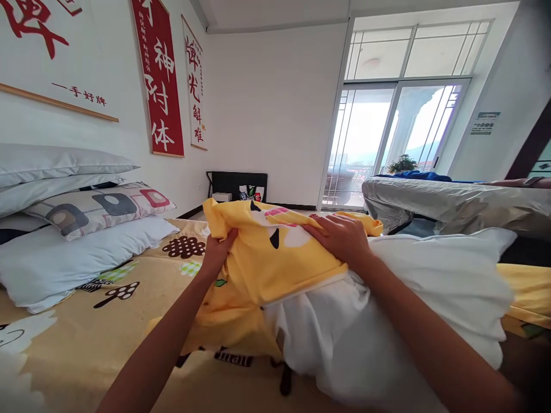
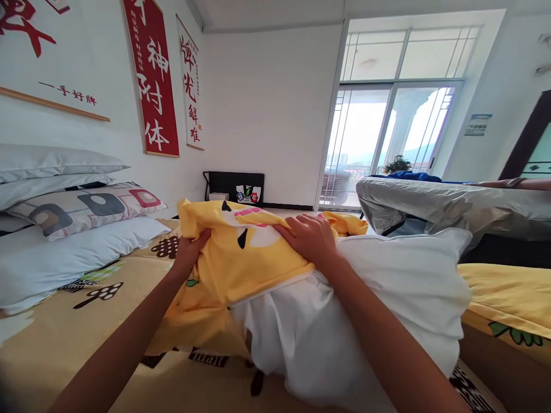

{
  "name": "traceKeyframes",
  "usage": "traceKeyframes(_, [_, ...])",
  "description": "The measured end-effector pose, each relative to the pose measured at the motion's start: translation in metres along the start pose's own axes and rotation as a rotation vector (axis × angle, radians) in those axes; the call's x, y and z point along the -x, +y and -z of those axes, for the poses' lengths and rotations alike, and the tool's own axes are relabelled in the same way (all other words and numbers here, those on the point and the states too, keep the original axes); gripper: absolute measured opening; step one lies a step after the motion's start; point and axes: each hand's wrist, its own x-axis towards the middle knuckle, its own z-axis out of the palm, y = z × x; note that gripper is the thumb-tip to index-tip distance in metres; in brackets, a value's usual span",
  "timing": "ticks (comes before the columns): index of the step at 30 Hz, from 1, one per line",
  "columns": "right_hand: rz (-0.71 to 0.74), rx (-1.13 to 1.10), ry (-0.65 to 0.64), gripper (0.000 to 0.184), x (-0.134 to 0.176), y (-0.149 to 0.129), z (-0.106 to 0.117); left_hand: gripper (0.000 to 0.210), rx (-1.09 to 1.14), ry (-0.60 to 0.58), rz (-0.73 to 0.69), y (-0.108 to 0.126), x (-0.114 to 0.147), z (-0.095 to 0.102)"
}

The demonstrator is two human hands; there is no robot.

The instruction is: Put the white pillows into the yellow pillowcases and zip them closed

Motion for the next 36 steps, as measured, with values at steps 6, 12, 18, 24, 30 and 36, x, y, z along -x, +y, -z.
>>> traceKeyframes(6, [-0.006,0.037,-0.111,0.051,-0.006,0.013,-0.011,0.045,-0.103,0.061,-0.177,-0.011,-0.025,-0.004])
traceKeyframes(12, [-0.194,-0.075,-0.398,0.031,0.029,-0.011,-0.066,0.035,-0.152,-0.072,-0.132,-0.046,-0.025,-0.024])
traceKeyframes(18, [-0.131,-0.530,0.072,0.048,0.027,-0.051,-0.063,0.022,-0.174,-0.294,-0.156,-0.064,-0.002,-0.056])
traceKeyframes(24, [-0.100,-0.749,-0.088,0.060,0.064,-0.052,-0.088,0.012,-0.476,-0.533,-0.285,-0.062,0.018,-0.048])
traceKeyframes(30, [-0.134,-0.850,-0.004,0.052,0.073,-0.044,-0.084,0.019,-0.533,-0.620,-0.408,-0.045,0.022,-0.035])
traceKeyframes(36, [-0.140,-0.811,0.281,0.020,0.067,-0.046,-0.081,0.024,-0.389,-0.593,-0.138,-0.040,0.013,-0.024])
